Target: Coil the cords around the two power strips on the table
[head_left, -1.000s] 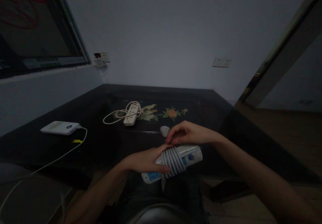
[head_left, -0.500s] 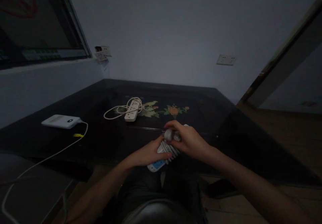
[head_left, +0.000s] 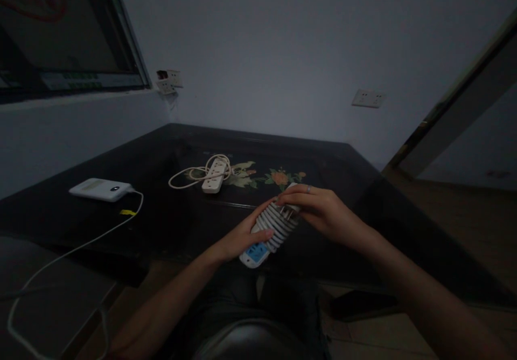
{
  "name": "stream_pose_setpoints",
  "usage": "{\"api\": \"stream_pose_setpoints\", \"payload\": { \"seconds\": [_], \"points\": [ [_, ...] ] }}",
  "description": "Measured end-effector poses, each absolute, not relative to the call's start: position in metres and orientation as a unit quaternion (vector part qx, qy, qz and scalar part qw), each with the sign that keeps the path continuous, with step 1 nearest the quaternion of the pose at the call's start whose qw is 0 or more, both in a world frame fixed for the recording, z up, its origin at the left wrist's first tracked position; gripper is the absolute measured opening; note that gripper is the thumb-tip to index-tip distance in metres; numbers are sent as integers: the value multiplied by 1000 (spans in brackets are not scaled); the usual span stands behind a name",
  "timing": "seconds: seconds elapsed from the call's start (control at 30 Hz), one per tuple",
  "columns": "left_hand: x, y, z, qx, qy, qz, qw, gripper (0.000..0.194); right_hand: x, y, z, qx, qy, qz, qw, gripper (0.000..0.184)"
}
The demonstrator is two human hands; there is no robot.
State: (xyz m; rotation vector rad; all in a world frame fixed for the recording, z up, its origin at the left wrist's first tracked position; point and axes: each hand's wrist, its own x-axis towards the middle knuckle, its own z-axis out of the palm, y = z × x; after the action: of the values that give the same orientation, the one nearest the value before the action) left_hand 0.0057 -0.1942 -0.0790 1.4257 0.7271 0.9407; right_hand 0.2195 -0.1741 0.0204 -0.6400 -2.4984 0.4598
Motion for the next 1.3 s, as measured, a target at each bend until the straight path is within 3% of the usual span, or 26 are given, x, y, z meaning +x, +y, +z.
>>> {"api": "stream_pose_setpoints", "payload": {
  "seconds": [0.23,0.43,0.7,0.93,1.1,1.3],
  "points": [
    [8,-198,-85,575,324,396,638,82,229,-166,31,-246,-913,261,196,34],
    [12,-193,-91,615,321,425,581,80,218,-171,17,-309,-879,257,256,13],
    [9,-191,-93,617,298,425,591,87,213,-183,12,-302,-860,285,296,16],
    [14,-189,-91,597,307,436,599,79,223,-170,18,-322,-852,313,268,25],
    [14,-189,-92,612,323,427,582,78,222,-165,17,-380,-851,288,221,29],
    [15,-191,-93,587,345,420,600,76,219,-164,10,-379,-868,213,241,25]
  ]
}}
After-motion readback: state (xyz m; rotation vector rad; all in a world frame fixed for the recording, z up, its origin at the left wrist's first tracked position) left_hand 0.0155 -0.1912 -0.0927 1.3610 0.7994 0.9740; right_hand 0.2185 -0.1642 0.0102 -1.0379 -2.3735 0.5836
